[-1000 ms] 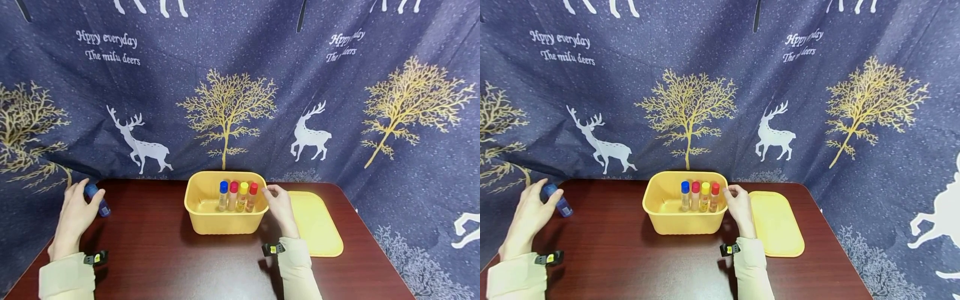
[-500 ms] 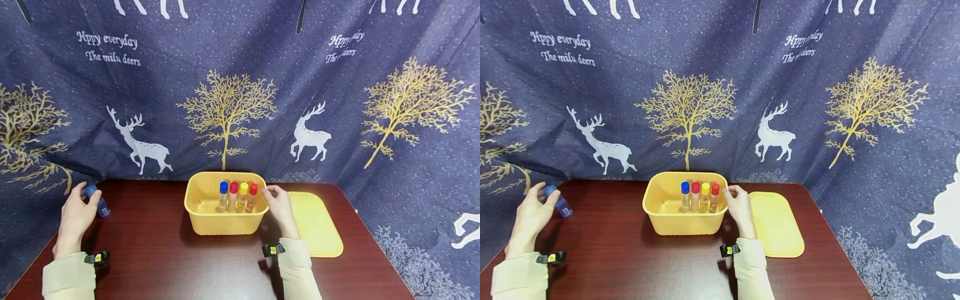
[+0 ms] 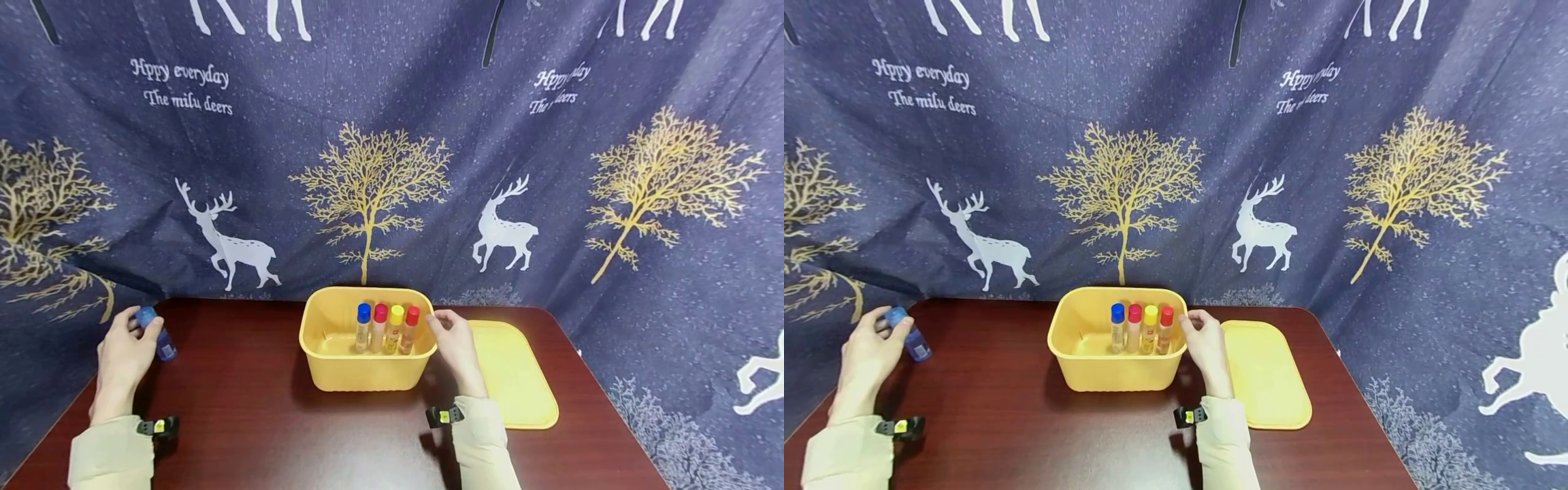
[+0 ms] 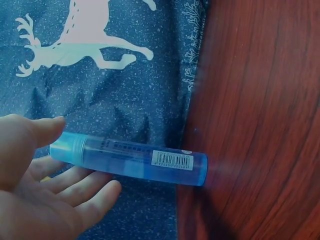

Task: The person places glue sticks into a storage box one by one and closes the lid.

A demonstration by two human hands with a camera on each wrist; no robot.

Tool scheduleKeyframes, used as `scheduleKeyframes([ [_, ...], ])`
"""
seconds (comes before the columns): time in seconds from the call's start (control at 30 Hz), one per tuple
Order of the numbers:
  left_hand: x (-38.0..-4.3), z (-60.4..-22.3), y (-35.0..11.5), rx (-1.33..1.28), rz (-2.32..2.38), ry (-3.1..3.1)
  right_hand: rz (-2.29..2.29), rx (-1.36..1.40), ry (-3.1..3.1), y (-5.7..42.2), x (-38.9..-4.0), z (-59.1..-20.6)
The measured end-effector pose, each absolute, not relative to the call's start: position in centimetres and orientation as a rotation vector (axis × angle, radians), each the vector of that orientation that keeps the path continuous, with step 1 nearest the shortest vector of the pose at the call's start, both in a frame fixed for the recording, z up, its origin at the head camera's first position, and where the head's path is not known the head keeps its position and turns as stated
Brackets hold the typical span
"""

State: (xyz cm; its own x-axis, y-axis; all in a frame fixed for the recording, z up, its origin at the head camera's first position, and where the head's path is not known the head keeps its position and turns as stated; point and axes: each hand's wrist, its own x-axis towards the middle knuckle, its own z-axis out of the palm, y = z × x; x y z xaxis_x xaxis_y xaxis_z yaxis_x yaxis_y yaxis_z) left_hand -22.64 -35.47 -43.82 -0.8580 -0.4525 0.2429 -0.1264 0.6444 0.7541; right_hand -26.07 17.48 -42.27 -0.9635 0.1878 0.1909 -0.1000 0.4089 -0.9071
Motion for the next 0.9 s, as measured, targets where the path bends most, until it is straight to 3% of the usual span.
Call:
scheduleKeyframes([
  [0.9, -22.7, -43.6, -33.4, 0.432, -0.985, -2.403, 1.569, -0.082, -2.401, 17.5, -26.3, -42.6],
])
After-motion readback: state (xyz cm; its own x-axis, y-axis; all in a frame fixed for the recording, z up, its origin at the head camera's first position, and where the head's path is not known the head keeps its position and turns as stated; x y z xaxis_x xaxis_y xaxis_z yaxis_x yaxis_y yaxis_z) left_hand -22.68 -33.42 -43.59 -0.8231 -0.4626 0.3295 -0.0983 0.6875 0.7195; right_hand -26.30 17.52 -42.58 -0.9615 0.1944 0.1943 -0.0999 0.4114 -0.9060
